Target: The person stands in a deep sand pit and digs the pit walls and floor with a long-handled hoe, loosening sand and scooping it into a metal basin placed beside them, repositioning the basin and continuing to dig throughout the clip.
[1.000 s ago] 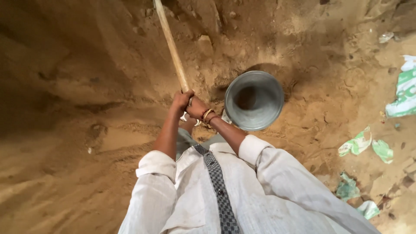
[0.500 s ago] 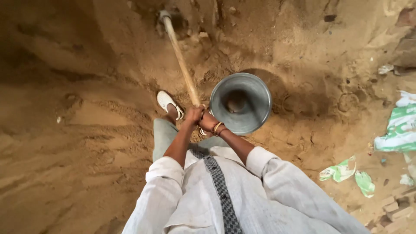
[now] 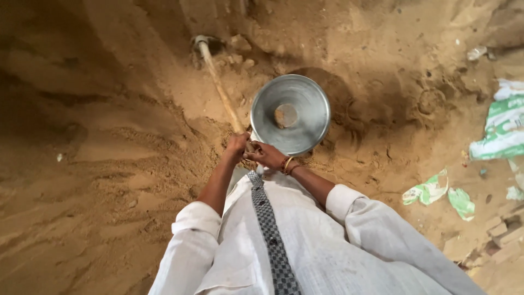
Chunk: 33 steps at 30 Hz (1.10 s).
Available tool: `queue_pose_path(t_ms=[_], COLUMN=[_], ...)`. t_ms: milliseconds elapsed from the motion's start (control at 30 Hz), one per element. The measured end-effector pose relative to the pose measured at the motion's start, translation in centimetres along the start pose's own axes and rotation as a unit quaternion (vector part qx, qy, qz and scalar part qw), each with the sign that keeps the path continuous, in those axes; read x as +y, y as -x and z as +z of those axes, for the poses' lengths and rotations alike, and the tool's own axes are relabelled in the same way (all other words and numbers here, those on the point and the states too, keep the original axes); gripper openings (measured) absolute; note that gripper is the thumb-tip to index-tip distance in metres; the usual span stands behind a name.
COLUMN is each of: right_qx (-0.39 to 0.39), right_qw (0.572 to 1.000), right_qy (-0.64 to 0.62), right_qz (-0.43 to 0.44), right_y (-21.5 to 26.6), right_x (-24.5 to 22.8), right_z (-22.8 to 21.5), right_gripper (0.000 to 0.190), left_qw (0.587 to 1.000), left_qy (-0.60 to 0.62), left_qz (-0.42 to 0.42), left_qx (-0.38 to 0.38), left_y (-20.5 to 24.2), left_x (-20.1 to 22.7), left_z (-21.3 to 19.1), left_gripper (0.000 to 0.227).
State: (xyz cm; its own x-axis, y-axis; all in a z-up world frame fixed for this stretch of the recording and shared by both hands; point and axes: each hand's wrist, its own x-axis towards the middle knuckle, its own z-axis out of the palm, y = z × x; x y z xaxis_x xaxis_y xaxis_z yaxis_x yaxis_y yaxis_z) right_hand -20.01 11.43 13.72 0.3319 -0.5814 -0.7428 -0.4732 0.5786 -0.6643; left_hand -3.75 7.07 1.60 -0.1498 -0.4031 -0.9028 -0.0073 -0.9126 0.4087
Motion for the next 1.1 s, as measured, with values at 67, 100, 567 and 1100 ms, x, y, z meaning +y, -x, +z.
queue_pose_path(t_ms=[67,100,567,1100], right_qx=[0.021,0.030,0.305,0.342], right_qw=[0.999,0.999,0.942,0.897], right_qy=[0.024,0.021,-0.060,-0.108], right_qz=[-0.005,-0.006,0.123,0.259], right_y=[1.5,-0.2,16.9,25.8], right_x=[1.2,6.3,43.8,54.0], right_z=[-0.8,-1.2,-2.3,-4.3], right_gripper=[0.057,0.057,0.042,0.030], left_qw=[0.999,0.999,0.825,0.787], left_qy=[-0.010,-0.017,-0.454,-0.452], left_qz=[-0.012,-0.008,0.210,0.163], left_qx=[0.044,0.038,0.263,0.386], left_y=[-1.4,-1.6,4.3,3.7], left_x=[-1.1,-0.9,1.6,2.5], left_z=[0.0,-0.1,3.6,2.4], left_gripper=[0.028,0.028,0.042,0.016])
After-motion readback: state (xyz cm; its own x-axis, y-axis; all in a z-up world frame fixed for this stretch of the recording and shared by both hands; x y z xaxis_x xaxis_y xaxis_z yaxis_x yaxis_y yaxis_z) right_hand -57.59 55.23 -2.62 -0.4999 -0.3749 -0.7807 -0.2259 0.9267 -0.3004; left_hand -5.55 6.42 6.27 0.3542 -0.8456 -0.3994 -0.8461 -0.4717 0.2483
